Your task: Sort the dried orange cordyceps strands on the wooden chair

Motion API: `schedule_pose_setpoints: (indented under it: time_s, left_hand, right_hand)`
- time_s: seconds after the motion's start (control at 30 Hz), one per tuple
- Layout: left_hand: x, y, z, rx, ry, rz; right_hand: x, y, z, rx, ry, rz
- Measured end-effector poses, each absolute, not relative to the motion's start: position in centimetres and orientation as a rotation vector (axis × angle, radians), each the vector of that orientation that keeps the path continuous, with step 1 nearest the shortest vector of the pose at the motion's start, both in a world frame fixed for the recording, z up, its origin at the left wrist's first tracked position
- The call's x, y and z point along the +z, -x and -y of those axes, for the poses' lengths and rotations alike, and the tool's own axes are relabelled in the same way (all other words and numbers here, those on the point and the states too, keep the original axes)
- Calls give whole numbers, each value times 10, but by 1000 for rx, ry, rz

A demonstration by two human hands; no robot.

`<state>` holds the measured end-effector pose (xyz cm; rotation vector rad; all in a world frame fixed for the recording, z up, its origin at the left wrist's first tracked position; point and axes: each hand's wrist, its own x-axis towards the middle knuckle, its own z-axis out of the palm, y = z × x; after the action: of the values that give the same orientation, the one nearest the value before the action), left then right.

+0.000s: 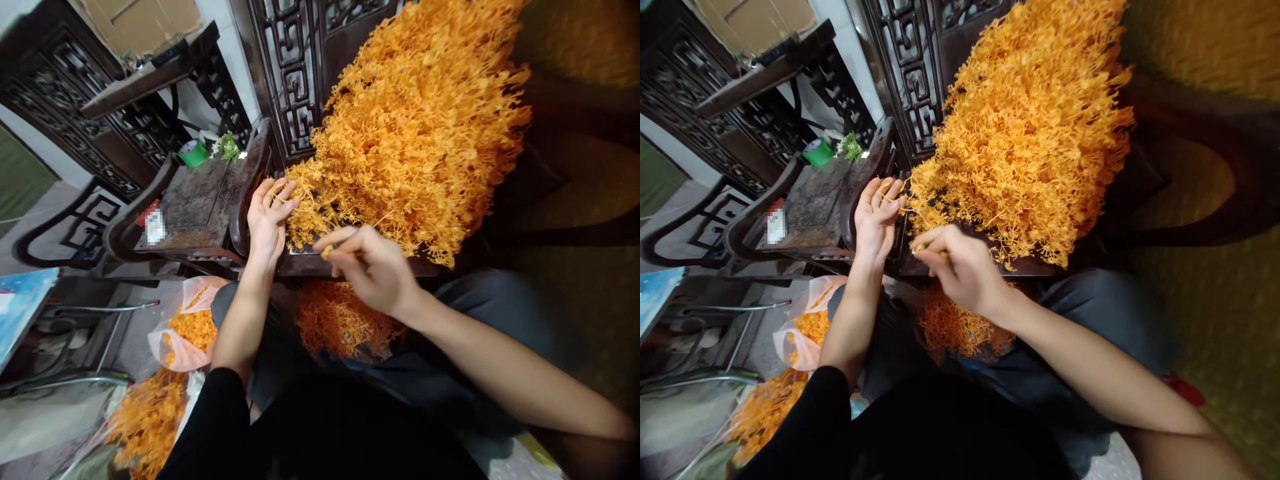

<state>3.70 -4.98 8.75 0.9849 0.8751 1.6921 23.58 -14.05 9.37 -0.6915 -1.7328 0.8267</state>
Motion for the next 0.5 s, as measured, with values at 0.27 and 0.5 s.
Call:
schedule_pose_setpoints:
  time_s: [0.27,0.5]
  left_hand:
    - [91,-33,64,1551,-973,-821]
    - [96,-48,78,1495,-1112,-934]
  right_hand:
    - [88,-270,99,1321,784,1239]
    - [64,-237,107,1688,886,1529]
